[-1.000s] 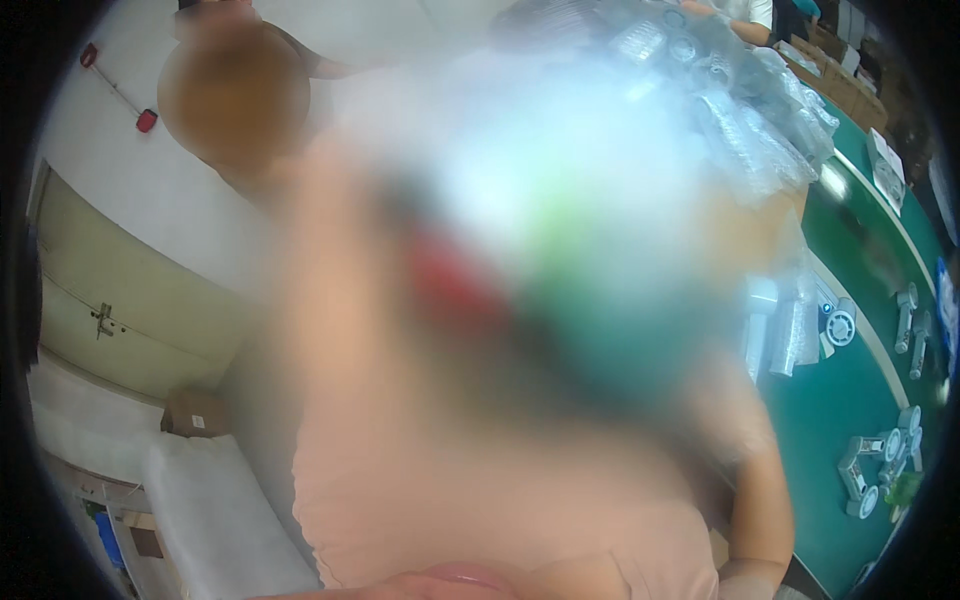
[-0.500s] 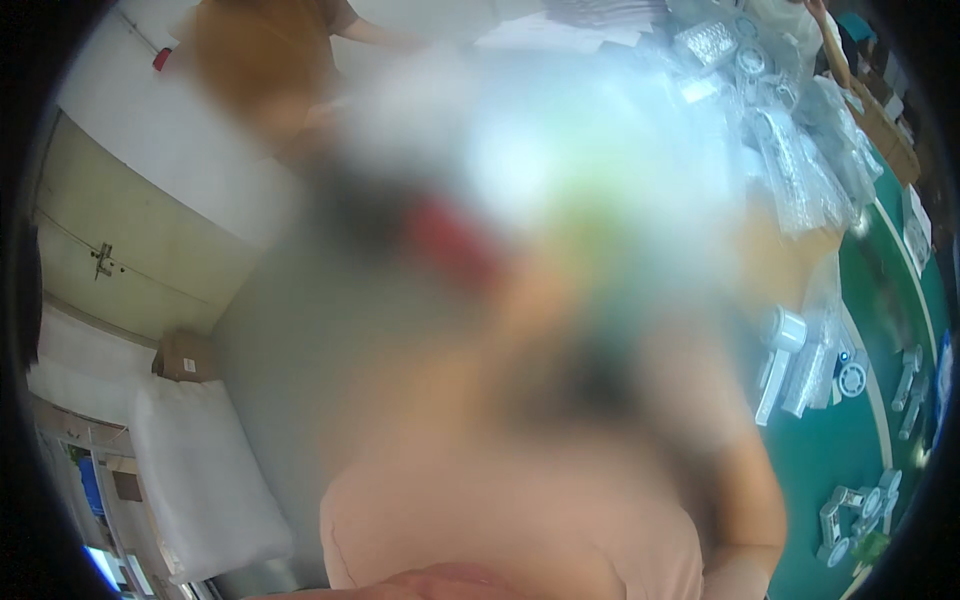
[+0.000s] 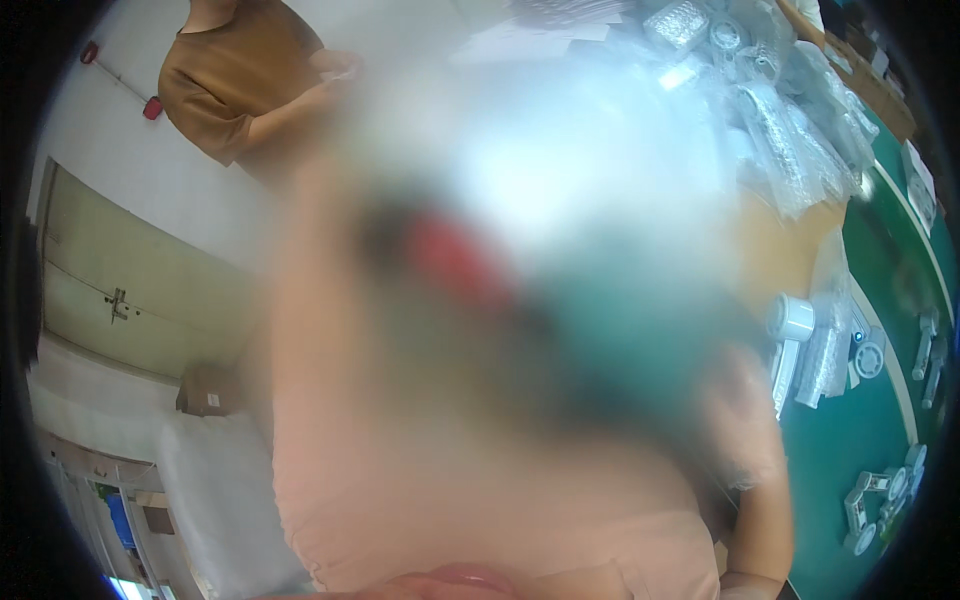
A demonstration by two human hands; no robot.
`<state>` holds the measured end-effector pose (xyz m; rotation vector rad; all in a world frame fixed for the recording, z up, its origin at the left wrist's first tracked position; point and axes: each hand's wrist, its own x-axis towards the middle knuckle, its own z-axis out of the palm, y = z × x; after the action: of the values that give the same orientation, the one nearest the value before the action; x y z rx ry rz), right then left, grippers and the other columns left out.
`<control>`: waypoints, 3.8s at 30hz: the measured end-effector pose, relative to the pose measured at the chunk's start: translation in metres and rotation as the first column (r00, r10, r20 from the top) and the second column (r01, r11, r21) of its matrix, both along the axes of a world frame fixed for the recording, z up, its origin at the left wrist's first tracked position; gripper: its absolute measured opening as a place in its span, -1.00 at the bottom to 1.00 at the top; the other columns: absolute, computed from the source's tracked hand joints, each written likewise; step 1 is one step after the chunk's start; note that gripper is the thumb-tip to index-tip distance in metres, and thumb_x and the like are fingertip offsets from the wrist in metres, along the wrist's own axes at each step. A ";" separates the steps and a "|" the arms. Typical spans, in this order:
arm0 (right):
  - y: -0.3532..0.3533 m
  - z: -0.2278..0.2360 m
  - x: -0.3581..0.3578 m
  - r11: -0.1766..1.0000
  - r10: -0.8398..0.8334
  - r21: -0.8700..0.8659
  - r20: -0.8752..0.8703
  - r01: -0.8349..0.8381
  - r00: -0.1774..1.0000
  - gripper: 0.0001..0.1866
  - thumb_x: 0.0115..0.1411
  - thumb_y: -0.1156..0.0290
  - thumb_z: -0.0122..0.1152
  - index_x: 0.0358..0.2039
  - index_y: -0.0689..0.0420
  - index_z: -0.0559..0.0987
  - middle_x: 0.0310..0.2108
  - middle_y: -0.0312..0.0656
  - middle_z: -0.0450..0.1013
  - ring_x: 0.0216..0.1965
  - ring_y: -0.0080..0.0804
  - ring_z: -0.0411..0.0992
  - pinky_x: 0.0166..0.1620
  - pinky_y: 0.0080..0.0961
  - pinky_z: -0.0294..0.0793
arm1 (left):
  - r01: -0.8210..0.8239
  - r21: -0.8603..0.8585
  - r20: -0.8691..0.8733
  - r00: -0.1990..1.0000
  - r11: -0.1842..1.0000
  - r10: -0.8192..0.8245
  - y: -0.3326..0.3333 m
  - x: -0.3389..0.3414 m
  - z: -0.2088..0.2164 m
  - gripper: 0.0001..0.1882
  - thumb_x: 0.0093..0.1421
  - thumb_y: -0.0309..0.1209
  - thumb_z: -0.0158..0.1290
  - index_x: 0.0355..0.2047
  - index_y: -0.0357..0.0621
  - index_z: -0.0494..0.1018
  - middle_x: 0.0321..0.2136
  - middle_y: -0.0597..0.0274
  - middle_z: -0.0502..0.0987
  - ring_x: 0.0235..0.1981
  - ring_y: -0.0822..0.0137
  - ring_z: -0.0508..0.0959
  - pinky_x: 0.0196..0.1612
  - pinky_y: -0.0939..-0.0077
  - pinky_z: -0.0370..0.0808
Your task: The person wipes small white electronic devices with a white cloth on a green table. They handle the devices one by one, wiping them thoroughly before placing them back on the table. The person also handles a green bottle and bubble wrap during the process.
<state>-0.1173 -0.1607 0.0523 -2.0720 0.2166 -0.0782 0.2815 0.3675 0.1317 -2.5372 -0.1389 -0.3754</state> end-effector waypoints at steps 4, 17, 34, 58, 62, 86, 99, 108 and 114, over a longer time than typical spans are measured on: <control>0.007 -0.006 0.003 1.000 -0.019 -0.010 -0.041 0.018 0.999 -0.45 0.13 0.72 0.16 0.18 0.21 0.49 -0.02 -0.20 0.42 -0.26 -0.55 0.40 -0.08 -0.56 0.51 | 0.029 0.164 0.031 0.999 0.986 -0.035 0.010 0.051 -0.012 -0.83 0.26 -0.31 0.11 -0.22 0.05 0.67 -0.22 0.25 0.71 -0.11 0.17 0.70 -0.06 0.24 0.48; 0.003 -0.005 0.006 0.999 -0.045 -0.007 -0.099 0.044 0.994 -0.45 0.13 0.70 0.17 0.18 0.19 0.49 -0.03 -0.20 0.41 -0.27 -0.56 0.39 -0.09 -0.57 0.50 | 0.040 0.264 -0.119 0.993 0.964 -0.008 0.022 0.072 -0.019 -0.78 0.29 -0.29 0.08 -0.19 0.17 0.72 -0.25 0.46 0.73 -0.15 0.36 0.70 -0.15 0.35 0.40; -0.002 -0.016 0.004 0.992 -0.120 0.020 -0.056 0.121 0.991 -0.42 0.10 0.68 0.22 0.19 0.16 0.50 -0.05 -0.27 0.39 -0.27 -0.60 0.32 -0.12 -0.64 0.45 | 0.025 0.233 -0.223 0.974 0.972 0.029 -0.005 0.070 -0.012 -0.71 0.34 -0.20 0.03 -0.11 0.15 0.72 -0.19 0.39 0.73 -0.09 0.37 0.69 -0.08 0.27 0.35; -0.013 -0.004 0.002 0.986 -0.085 0.146 0.044 0.078 0.995 -0.40 0.09 0.60 0.29 0.20 0.19 0.48 -0.03 -0.20 0.40 -0.29 -0.59 0.40 -0.19 -0.63 0.46 | -0.060 0.106 -0.002 0.998 0.993 0.061 0.000 0.090 -0.047 -0.74 0.33 -0.18 0.01 -0.22 0.15 0.70 -0.18 0.30 0.73 -0.17 0.25 0.72 -0.23 0.21 0.59; -0.017 0.005 -0.005 0.999 -0.010 0.040 0.126 0.005 0.992 -0.42 0.16 0.43 0.36 0.21 0.20 0.46 -0.02 -0.08 0.43 -0.21 -0.42 0.49 -0.11 -0.46 0.56 | -0.022 -0.653 0.082 0.992 0.757 0.099 -0.041 -0.021 -0.027 -0.39 0.10 0.01 0.27 0.06 -0.09 0.55 0.00 0.01 0.64 0.01 -0.10 0.63 0.07 0.00 0.55; -0.079 0.017 -0.134 0.883 -0.463 0.174 0.172 0.435 0.870 -0.50 0.21 0.54 0.24 0.19 0.22 0.49 0.02 -0.18 0.45 -0.19 -0.54 0.45 -0.07 -0.58 0.51 | 0.118 -0.749 0.612 0.501 -0.652 -0.612 -0.493 -0.196 -0.051 -0.35 0.08 -0.56 0.31 0.17 -0.28 0.31 -0.03 0.13 0.52 -0.03 0.26 0.57 0.06 0.33 0.52; -0.136 0.024 -0.112 0.904 -0.424 0.135 0.174 0.405 0.889 -0.54 0.22 0.53 0.22 0.16 0.21 0.50 -0.03 -0.23 0.46 -0.20 -0.55 0.47 -0.11 -0.55 0.53 | 0.299 -0.750 0.486 0.854 -0.590 -0.185 -0.290 -0.199 -0.140 -0.21 0.17 -0.58 0.25 0.36 -0.29 0.14 0.25 0.01 0.33 0.24 0.14 0.38 0.31 0.25 0.29; -0.198 0.200 -0.048 0.680 -0.235 -0.410 0.663 0.608 0.711 -0.51 0.18 0.48 0.37 0.14 0.14 0.54 -0.01 -0.15 0.52 -0.23 -0.45 0.50 -0.12 -0.47 0.56 | 0.569 -0.729 0.644 0.758 -0.380 -0.101 -0.311 -0.194 -0.140 -0.12 0.11 -0.54 0.21 0.40 -0.32 0.04 0.27 -0.11 0.28 0.24 0.00 0.36 0.31 0.19 0.28; -0.293 0.338 -0.043 0.339 -0.239 -0.157 0.939 0.928 0.247 -0.59 0.20 0.23 0.34 0.05 0.07 0.63 -0.20 -0.11 0.60 -0.23 -0.31 0.57 -0.09 -0.39 0.56 | 0.607 -0.648 0.655 0.753 -0.460 0.072 -0.290 -0.234 -0.141 -0.37 0.21 -0.62 0.00 0.31 -0.23 0.18 0.17 0.01 0.33 0.16 0.15 0.36 0.23 0.21 0.30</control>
<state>-0.1605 -0.4536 0.3908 -2.2476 0.5812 -1.9974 0.0471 0.0771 -0.0098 -4.1976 0.4406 -1.9244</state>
